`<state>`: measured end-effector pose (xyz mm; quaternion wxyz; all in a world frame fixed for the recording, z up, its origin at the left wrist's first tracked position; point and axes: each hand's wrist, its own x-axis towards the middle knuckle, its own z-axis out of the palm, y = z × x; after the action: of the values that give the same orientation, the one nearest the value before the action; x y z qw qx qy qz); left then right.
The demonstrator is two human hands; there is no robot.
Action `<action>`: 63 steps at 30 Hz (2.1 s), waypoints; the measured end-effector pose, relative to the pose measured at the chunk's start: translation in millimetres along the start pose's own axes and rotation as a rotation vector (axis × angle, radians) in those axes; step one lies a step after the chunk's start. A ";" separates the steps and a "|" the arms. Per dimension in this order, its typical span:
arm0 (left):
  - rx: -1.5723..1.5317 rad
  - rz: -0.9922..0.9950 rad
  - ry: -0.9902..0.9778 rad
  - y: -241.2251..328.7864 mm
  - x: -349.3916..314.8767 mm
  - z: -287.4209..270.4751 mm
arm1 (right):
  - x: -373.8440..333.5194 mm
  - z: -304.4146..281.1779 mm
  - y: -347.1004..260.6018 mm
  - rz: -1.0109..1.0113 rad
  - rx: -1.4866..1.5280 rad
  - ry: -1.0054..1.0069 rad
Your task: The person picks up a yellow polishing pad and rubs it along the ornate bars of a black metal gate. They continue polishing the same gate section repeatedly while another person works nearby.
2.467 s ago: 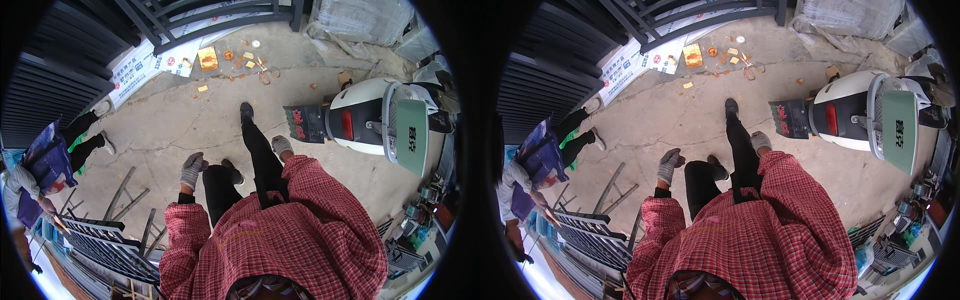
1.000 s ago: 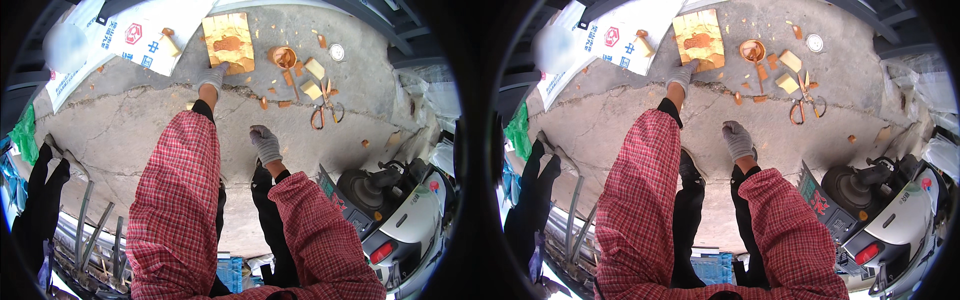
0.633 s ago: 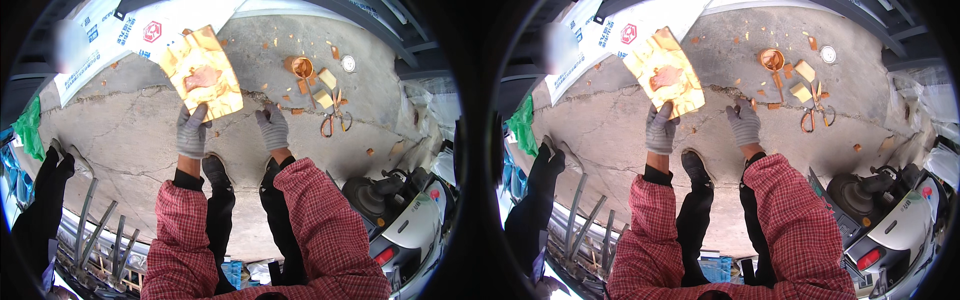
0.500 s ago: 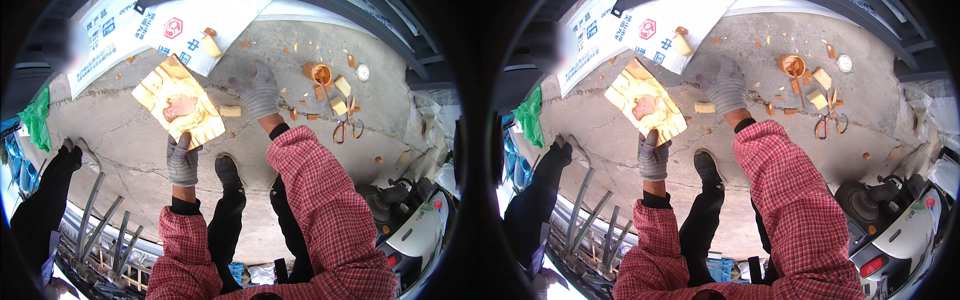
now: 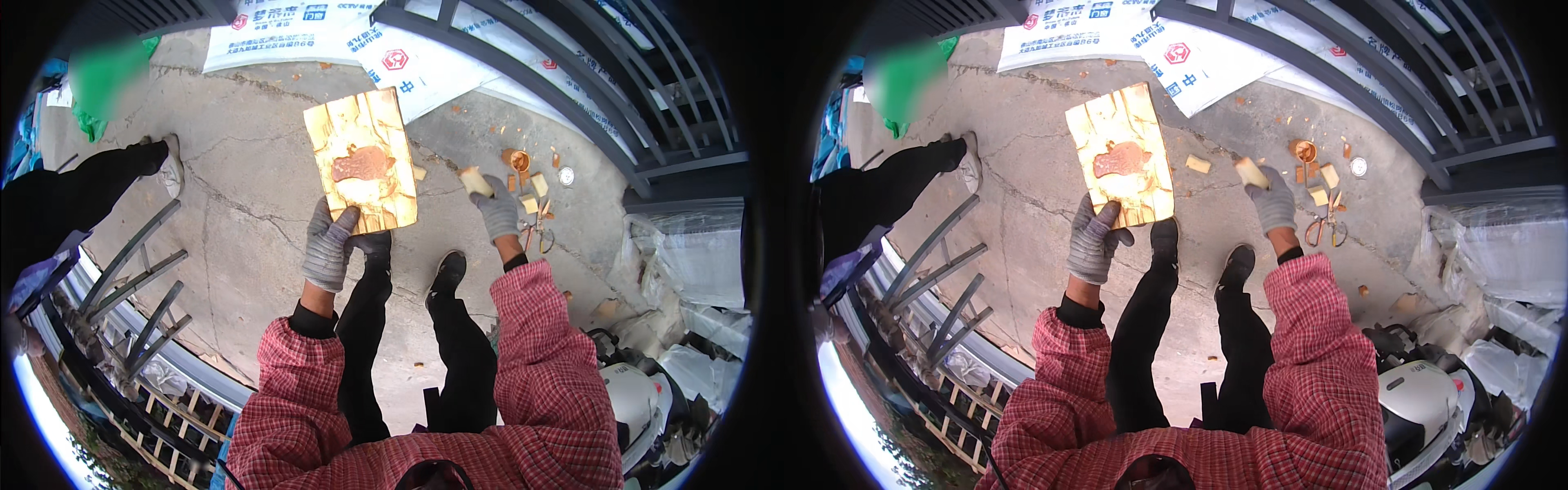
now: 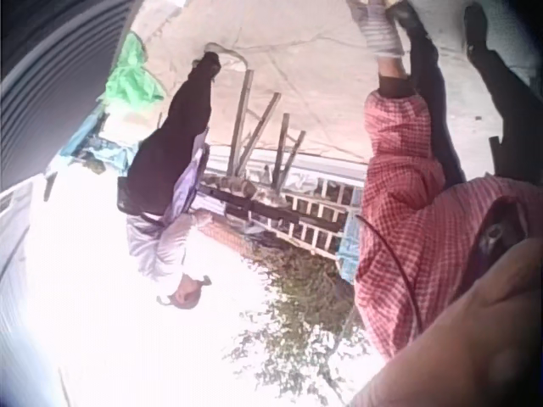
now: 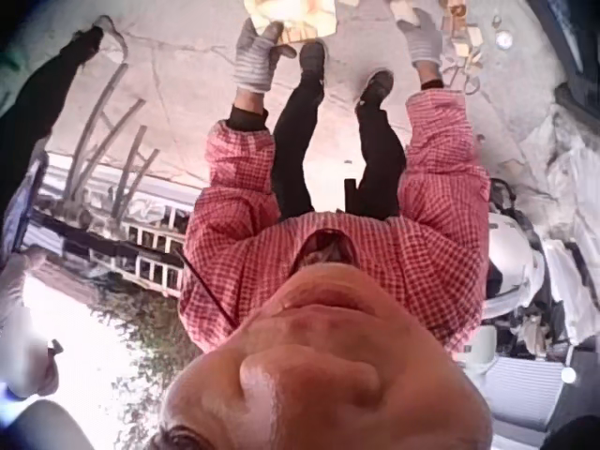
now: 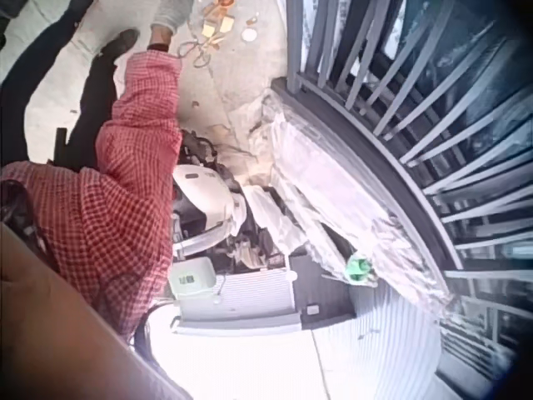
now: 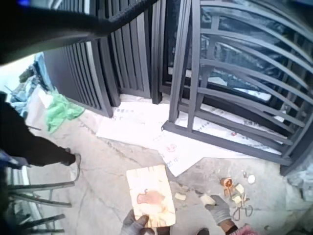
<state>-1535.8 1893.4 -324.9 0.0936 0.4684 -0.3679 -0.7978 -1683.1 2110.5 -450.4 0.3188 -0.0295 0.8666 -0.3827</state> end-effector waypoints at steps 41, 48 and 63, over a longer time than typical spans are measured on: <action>-0.609 0.646 0.700 -4.4 -783.7 -315.4 | -680.1 157.8 -370.5 -0.691 0.214 -1.101; -0.699 0.689 0.875 -34.4 -830.6 -393.2 | -779.3 252.7 -377.1 -0.634 0.099 -1.315; -0.854 0.816 0.985 -30.4 -904.6 -608.5 | -982.1 482.6 -414.5 -0.960 -0.139 -1.531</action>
<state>-541.3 2058.1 91.6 0.7064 0.5199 -0.0874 -0.4723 -704.7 1797.0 109.7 0.6116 -0.6531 0.3335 -0.2971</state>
